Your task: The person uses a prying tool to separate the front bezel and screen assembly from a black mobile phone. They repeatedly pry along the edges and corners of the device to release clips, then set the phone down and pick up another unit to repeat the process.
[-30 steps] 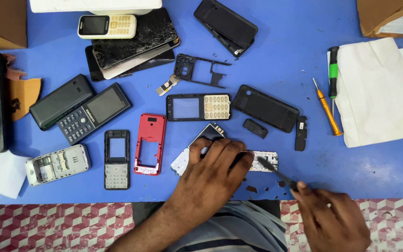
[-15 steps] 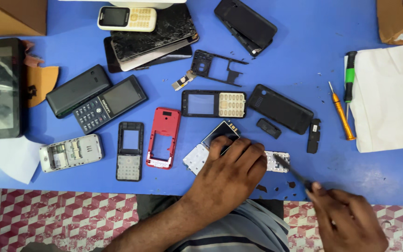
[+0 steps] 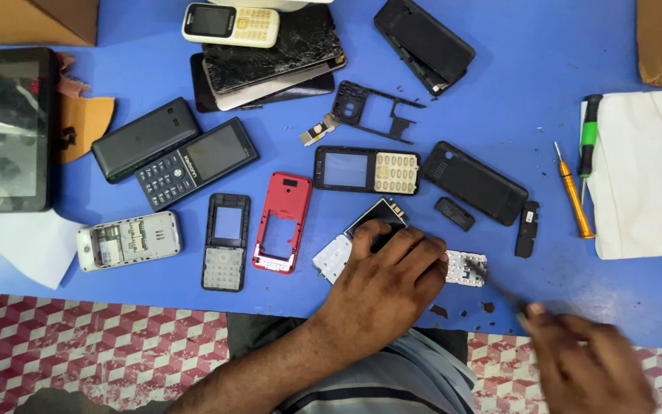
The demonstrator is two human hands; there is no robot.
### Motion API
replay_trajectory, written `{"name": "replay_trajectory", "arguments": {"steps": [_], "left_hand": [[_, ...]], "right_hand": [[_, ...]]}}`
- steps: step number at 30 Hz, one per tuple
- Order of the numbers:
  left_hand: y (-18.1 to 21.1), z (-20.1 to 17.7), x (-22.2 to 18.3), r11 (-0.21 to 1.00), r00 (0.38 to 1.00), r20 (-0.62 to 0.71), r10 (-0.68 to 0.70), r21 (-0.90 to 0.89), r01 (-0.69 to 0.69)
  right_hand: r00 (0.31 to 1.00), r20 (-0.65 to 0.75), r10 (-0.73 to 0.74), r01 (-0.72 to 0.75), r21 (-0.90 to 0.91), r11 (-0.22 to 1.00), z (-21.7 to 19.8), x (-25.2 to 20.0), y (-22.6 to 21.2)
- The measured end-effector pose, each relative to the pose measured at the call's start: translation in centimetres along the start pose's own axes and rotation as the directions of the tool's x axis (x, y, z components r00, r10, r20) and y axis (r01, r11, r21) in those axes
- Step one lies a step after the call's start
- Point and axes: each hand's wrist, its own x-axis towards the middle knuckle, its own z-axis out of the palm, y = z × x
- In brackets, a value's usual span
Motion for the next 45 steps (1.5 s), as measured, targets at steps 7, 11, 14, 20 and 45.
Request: {"name": "replay_trajectory", "arguments": {"steps": [7, 11, 14, 20, 45], "left_hand": [[-0.1, 0.1, -0.3, 1.000, 1.000, -0.027, 0.009, -0.005, -0.010], [-0.1, 0.0, -0.3, 0.997, 0.999, -0.044, 0.028, 0.067, -0.025], [-0.1, 0.0, -0.3, 0.995, 0.998, -0.037, 0.041, 0.091, -0.037], [0.1, -0.4, -0.3, 1.000, 0.996, -0.084, 0.024, 0.017, -0.022], [-8.2, -5.1, 0.9, 0.921, 0.942, -0.045, -0.333, 0.199, 0.335]], "right_hand": [[0.996, -0.029, 0.085, -0.085, 0.026, 0.996, -1.1, 0.7, 1.2], [0.958, -0.090, 0.270, -0.245, 0.226, 0.943, -0.8, 0.8, 1.4], [0.950, -0.128, 0.284, -0.231, 0.319, 0.919, -0.3, 1.4, 0.7], [0.919, -0.189, 0.347, -0.235, 0.444, 0.865, 0.1, 4.2, -0.8], [0.962, -0.223, 0.156, -0.042, 0.445, 0.895, 4.1, 4.8, -1.4]]}}
